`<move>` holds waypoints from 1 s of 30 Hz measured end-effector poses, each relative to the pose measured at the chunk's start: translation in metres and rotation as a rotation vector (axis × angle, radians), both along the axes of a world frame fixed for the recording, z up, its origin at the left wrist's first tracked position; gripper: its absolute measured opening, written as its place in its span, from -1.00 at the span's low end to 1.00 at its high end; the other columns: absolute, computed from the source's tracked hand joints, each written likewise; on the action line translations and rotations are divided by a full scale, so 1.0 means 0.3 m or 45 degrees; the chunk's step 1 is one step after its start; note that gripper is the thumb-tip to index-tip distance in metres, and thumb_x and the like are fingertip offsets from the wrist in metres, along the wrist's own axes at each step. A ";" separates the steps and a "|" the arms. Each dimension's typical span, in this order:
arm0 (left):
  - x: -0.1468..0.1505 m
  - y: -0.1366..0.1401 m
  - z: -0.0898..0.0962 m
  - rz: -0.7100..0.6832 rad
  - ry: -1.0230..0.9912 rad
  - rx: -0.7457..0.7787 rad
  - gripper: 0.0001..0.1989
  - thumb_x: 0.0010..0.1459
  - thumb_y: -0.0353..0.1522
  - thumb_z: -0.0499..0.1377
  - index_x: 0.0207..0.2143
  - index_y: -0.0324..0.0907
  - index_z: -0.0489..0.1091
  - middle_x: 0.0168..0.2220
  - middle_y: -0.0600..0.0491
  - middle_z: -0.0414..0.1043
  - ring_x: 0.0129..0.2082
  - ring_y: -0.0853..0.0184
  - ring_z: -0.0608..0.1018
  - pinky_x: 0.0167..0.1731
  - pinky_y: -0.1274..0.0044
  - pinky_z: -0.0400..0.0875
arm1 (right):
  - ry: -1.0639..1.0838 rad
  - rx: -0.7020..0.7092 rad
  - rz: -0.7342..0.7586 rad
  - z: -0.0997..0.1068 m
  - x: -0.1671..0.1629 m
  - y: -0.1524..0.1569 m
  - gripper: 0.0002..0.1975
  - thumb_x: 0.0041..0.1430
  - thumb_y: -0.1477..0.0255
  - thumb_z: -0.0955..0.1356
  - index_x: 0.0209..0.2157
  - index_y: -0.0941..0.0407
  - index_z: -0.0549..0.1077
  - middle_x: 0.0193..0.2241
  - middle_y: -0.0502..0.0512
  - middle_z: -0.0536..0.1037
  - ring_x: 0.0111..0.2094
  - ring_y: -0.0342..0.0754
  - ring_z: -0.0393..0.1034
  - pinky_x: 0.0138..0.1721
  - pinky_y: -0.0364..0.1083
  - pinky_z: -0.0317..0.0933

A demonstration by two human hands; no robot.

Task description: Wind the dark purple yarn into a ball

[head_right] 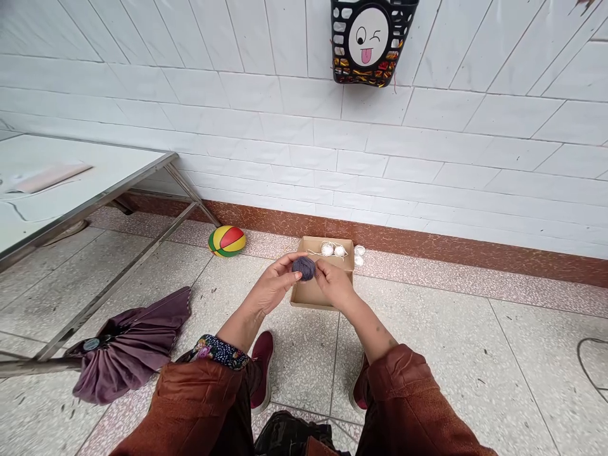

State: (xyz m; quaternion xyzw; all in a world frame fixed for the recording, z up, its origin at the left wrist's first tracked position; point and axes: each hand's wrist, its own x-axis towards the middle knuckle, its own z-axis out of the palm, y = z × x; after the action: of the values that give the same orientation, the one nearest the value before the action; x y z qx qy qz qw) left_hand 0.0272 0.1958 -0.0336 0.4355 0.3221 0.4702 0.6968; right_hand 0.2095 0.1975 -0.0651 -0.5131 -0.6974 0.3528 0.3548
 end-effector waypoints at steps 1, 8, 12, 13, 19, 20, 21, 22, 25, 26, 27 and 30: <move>-0.002 0.006 -0.004 0.072 0.010 -0.021 -0.54 -0.05 -0.32 0.44 -0.06 -0.14 0.52 -0.09 -0.03 0.53 -0.13 0.26 0.51 -0.18 0.47 0.39 | -0.032 -0.005 0.038 -0.003 -0.008 -0.008 -0.79 0.34 0.31 0.24 -0.36 0.07 0.38 -0.52 -0.03 0.40 -0.47 -0.07 0.28 -0.39 -0.12 0.13; -0.016 0.033 -0.030 0.378 0.427 0.019 -0.57 -0.11 -0.29 0.42 -0.15 -0.16 0.47 -0.28 0.05 0.54 -0.28 0.31 0.51 -0.18 0.44 0.37 | 0.012 0.153 0.436 0.084 -0.030 -0.067 -0.74 0.41 0.30 0.24 -0.34 0.08 0.42 -0.46 -0.03 0.44 -0.44 -0.12 0.29 -0.33 -0.13 0.15; -0.012 0.015 -0.025 0.168 0.554 0.076 -0.56 -0.09 -0.28 0.40 -0.11 -0.17 0.50 -0.28 0.03 0.53 -0.29 0.29 0.50 -0.18 0.43 0.35 | 0.112 0.241 0.278 0.133 0.010 -0.056 -0.79 0.38 0.30 0.28 -0.31 0.08 0.44 -0.48 -0.04 0.42 -0.48 -0.13 0.25 -0.39 -0.14 0.14; -0.010 0.008 -0.021 0.110 0.520 0.072 -0.55 -0.07 -0.28 0.40 -0.09 -0.17 0.49 -0.27 0.03 0.52 -0.27 0.29 0.50 -0.15 0.43 0.35 | 0.125 0.272 0.211 0.135 0.021 -0.049 -0.80 0.37 0.30 0.29 -0.31 0.08 0.44 -0.48 -0.04 0.42 -0.48 -0.13 0.24 -0.39 -0.14 0.14; -0.011 -0.020 0.002 -0.167 0.197 0.017 -0.37 -0.02 -0.35 0.42 0.14 -0.05 0.40 -0.15 0.04 0.50 -0.14 0.30 0.50 -0.02 0.42 0.32 | 0.120 0.315 -0.080 0.085 0.044 0.003 -0.76 0.36 0.28 0.28 -0.37 0.07 0.41 -0.50 -0.02 0.40 -0.45 -0.09 0.28 -0.34 -0.11 0.18; -0.012 -0.022 0.005 -0.213 0.129 0.012 -0.37 -0.01 -0.35 0.42 0.15 -0.03 0.40 -0.11 0.02 0.51 -0.10 0.28 0.50 0.00 0.42 0.31 | 0.109 0.294 -0.079 0.072 0.039 0.008 -0.76 0.37 0.28 0.27 -0.38 0.07 0.41 -0.49 -0.02 0.42 -0.45 -0.08 0.29 -0.33 -0.10 0.19; -0.012 -0.023 0.007 -0.248 0.061 0.011 -0.38 0.01 -0.33 0.41 0.15 -0.03 0.41 -0.05 -0.01 0.51 -0.05 0.26 0.50 0.01 0.42 0.31 | 0.096 0.273 -0.066 0.059 0.033 0.012 -0.75 0.37 0.29 0.27 -0.38 0.07 0.42 -0.47 0.00 0.44 -0.43 -0.07 0.31 -0.31 -0.10 0.21; -0.013 -0.024 0.010 -0.263 -0.002 0.014 -0.40 0.01 -0.32 0.41 0.14 -0.04 0.43 0.01 -0.04 0.50 0.00 0.23 0.49 0.02 0.42 0.30 | 0.079 0.253 -0.047 0.046 0.026 0.013 -0.75 0.38 0.30 0.26 -0.37 0.07 0.43 -0.45 0.01 0.47 -0.40 -0.06 0.34 -0.29 -0.09 0.22; -0.016 -0.018 0.015 -0.208 -0.127 -0.002 -0.50 0.01 -0.30 0.41 0.04 -0.12 0.51 0.08 -0.09 0.48 0.05 0.17 0.48 0.01 0.41 0.31 | -0.030 0.196 -0.006 0.014 0.002 0.005 -0.79 0.38 0.35 0.25 -0.33 0.07 0.44 -0.40 0.05 0.51 -0.36 -0.03 0.38 -0.27 -0.09 0.23; -0.019 -0.013 0.015 -0.159 -0.148 -0.019 -0.53 0.00 -0.30 0.42 0.01 -0.13 0.53 0.05 -0.09 0.50 0.03 0.18 0.49 0.00 0.41 0.32 | -0.083 0.179 0.007 0.007 -0.005 -0.001 -0.80 0.38 0.37 0.25 -0.33 0.07 0.43 -0.41 0.05 0.51 -0.36 -0.03 0.38 -0.28 -0.09 0.22; -0.023 -0.007 0.014 -0.096 -0.162 -0.036 -0.55 -0.01 -0.31 0.42 -0.02 -0.14 0.53 0.02 -0.08 0.51 -0.01 0.20 0.50 -0.01 0.41 0.33 | -0.130 0.167 0.030 0.004 -0.012 -0.010 -0.81 0.38 0.37 0.25 -0.32 0.07 0.43 -0.42 0.04 0.50 -0.37 -0.03 0.37 -0.30 -0.10 0.20; -0.038 0.018 0.005 0.134 -0.132 -0.046 -0.57 -0.06 -0.35 0.44 -0.09 -0.13 0.52 -0.06 0.00 0.54 -0.08 0.27 0.52 -0.01 0.41 0.34 | -0.167 0.171 0.197 0.019 -0.028 -0.040 -0.77 0.41 0.33 0.23 -0.30 0.07 0.42 -0.42 0.02 0.48 -0.39 -0.06 0.34 -0.29 -0.10 0.18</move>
State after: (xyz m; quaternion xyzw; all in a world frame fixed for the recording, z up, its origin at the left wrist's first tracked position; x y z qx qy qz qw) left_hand 0.0158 0.2012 -0.0321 0.3803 0.3165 0.5221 0.6947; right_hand 0.2010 0.1854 -0.0594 -0.4547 -0.7787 0.2973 0.3138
